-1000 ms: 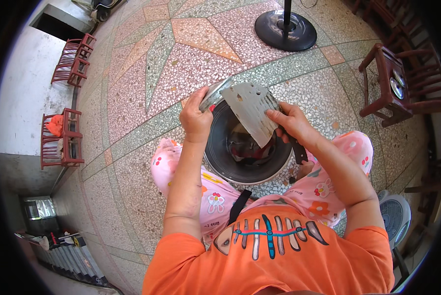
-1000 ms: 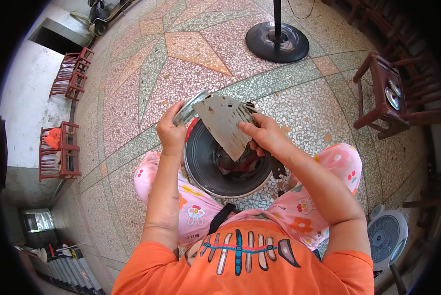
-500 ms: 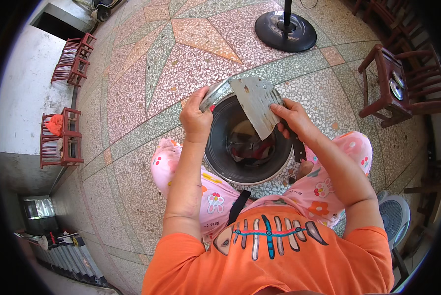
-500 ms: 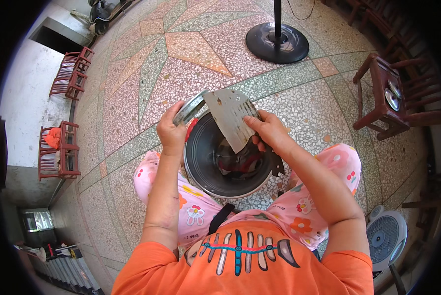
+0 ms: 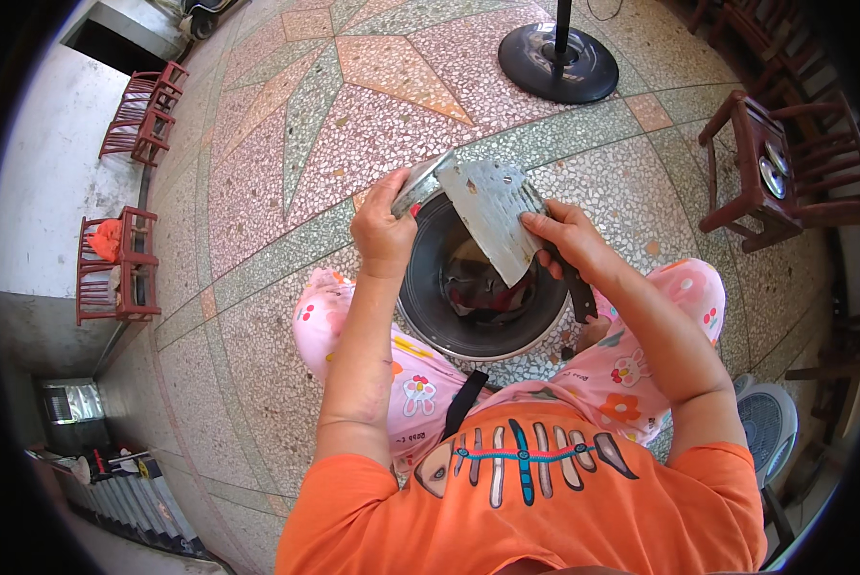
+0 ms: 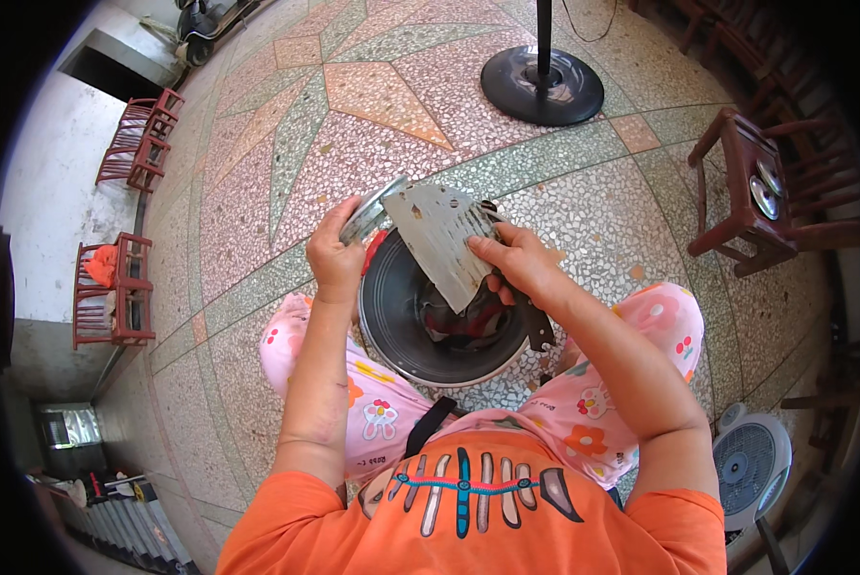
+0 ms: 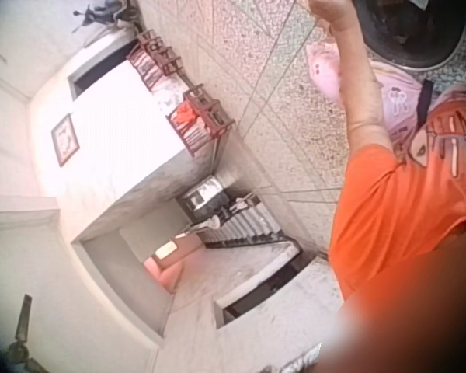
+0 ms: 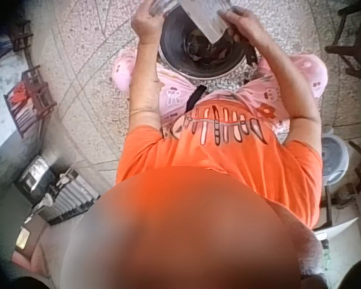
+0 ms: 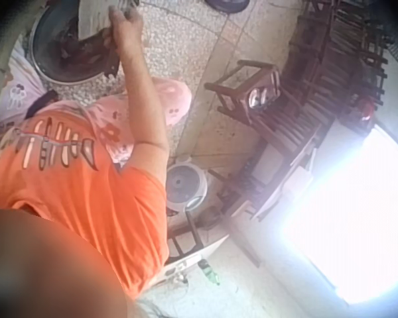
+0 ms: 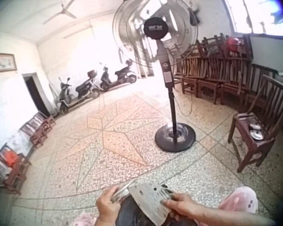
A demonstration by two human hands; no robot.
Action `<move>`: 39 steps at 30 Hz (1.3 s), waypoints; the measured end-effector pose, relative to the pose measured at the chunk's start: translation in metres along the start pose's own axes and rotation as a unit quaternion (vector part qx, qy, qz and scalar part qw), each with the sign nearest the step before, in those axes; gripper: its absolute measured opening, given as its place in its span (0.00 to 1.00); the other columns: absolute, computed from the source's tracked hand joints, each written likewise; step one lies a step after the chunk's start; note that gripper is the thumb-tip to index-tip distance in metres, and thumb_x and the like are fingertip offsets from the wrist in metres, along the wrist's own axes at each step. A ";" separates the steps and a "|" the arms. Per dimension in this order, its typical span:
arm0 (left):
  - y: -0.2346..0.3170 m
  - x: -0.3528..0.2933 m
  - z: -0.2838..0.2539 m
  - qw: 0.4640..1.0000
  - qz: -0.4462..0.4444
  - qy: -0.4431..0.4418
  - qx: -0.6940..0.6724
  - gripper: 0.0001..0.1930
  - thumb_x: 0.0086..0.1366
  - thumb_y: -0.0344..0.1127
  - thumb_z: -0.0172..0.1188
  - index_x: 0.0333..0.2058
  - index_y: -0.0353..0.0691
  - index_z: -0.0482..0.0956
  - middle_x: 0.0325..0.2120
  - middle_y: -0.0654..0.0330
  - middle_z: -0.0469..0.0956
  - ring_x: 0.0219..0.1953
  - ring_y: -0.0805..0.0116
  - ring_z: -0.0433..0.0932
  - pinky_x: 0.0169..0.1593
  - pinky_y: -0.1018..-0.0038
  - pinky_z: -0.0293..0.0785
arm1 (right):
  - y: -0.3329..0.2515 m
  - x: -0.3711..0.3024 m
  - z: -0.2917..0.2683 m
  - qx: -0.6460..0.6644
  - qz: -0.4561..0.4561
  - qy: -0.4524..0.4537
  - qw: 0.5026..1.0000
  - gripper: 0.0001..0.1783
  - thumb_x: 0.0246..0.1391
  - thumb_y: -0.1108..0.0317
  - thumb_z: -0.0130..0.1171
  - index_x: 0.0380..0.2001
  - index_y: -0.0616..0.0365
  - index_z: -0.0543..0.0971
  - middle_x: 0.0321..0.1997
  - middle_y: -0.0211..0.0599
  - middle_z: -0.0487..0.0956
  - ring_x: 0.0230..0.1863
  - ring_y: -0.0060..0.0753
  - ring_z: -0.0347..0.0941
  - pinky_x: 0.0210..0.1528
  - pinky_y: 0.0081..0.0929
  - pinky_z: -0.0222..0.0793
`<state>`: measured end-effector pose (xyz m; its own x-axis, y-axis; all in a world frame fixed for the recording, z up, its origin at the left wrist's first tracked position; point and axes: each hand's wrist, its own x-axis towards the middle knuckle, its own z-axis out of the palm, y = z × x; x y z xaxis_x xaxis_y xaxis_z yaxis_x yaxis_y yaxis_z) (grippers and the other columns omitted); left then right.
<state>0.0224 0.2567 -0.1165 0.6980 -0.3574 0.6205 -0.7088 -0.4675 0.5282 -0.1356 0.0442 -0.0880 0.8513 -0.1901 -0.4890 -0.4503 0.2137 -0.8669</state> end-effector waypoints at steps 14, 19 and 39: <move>0.003 0.002 -0.001 0.998 0.034 0.003 0.046 0.25 0.43 0.20 0.54 0.43 0.43 0.80 0.42 0.57 0.80 0.43 0.58 0.79 0.46 0.69 0.76 | 0.000 -0.004 0.004 -0.004 0.009 -0.010 1.000 0.15 0.58 0.54 0.55 0.34 0.57 0.73 0.15 0.29 0.69 0.08 0.18 0.62 0.10 0.17 0.57; 0.004 0.002 -0.002 0.999 0.017 0.000 0.046 0.24 0.44 0.19 0.54 0.43 0.42 0.80 0.41 0.57 0.80 0.43 0.59 0.80 0.46 0.69 0.76 | -0.001 -0.002 0.003 -0.012 0.012 0.002 1.000 0.15 0.58 0.55 0.55 0.36 0.57 0.74 0.15 0.29 0.70 0.09 0.18 0.62 0.10 0.16 0.57; 0.006 0.001 -0.002 0.998 -0.018 -0.023 0.057 0.23 0.43 0.22 0.57 0.43 0.43 0.80 0.42 0.57 0.80 0.44 0.59 0.79 0.46 0.70 0.76 | 0.008 0.000 0.003 -0.043 -0.014 0.003 0.999 0.17 0.59 0.54 0.54 0.40 0.57 0.74 0.16 0.28 0.70 0.10 0.17 0.63 0.11 0.16 0.57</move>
<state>0.0186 0.2553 -0.1123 0.7292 -0.3731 0.5736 -0.6683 -0.5685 0.4798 -0.1384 0.0491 -0.0947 0.8623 -0.2012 -0.4647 -0.4477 0.1257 -0.8853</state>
